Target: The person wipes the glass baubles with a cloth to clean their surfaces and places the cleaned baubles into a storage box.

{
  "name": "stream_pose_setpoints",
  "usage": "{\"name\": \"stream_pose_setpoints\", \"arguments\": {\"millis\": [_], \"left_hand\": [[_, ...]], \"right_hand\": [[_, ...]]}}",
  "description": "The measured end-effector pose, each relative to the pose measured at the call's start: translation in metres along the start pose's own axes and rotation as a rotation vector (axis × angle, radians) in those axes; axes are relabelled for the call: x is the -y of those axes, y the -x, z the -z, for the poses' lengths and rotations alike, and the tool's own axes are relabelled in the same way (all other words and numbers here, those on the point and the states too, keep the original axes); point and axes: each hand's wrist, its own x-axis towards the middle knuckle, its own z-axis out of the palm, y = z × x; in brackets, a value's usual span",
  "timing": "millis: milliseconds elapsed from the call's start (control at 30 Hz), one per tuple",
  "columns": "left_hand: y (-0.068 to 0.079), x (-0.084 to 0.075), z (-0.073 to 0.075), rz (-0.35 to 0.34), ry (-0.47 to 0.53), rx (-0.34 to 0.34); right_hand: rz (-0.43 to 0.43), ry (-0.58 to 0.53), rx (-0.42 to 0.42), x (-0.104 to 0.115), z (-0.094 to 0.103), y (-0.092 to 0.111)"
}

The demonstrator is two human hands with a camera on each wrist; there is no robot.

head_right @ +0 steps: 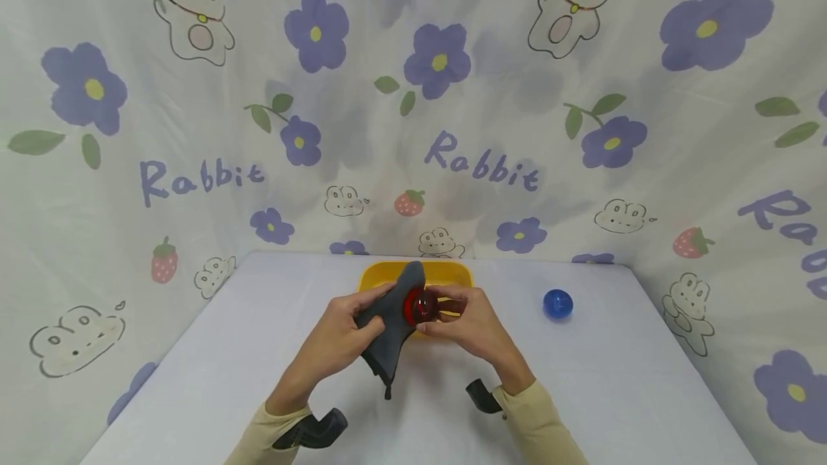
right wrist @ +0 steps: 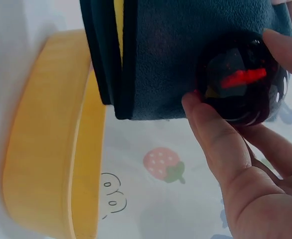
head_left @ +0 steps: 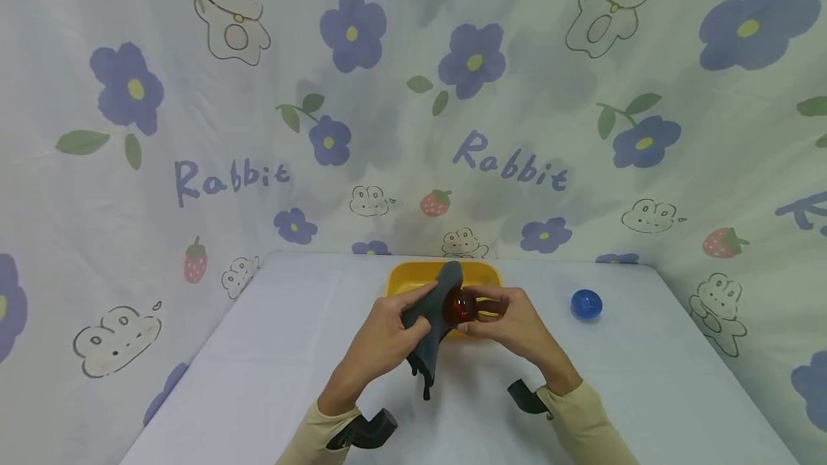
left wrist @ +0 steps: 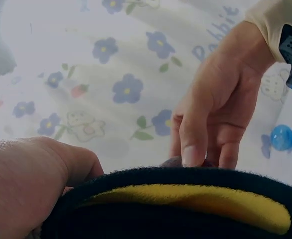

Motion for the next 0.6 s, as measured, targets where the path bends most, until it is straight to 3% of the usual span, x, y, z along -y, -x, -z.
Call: {"name": "stream_pose_setpoints", "arguments": {"millis": [267, 600], "left_hand": [[-0.0029, 0.0030, -0.0006, -0.044, -0.041, -0.029], [-0.0031, 0.0096, -0.0016, -0.070, -0.064, 0.030]], "right_hand": [[0.066, 0.012, 0.068, -0.0019, -0.0032, -0.0005], [0.131, 0.028, 0.091, 0.0013, -0.0038, 0.0025]]}}
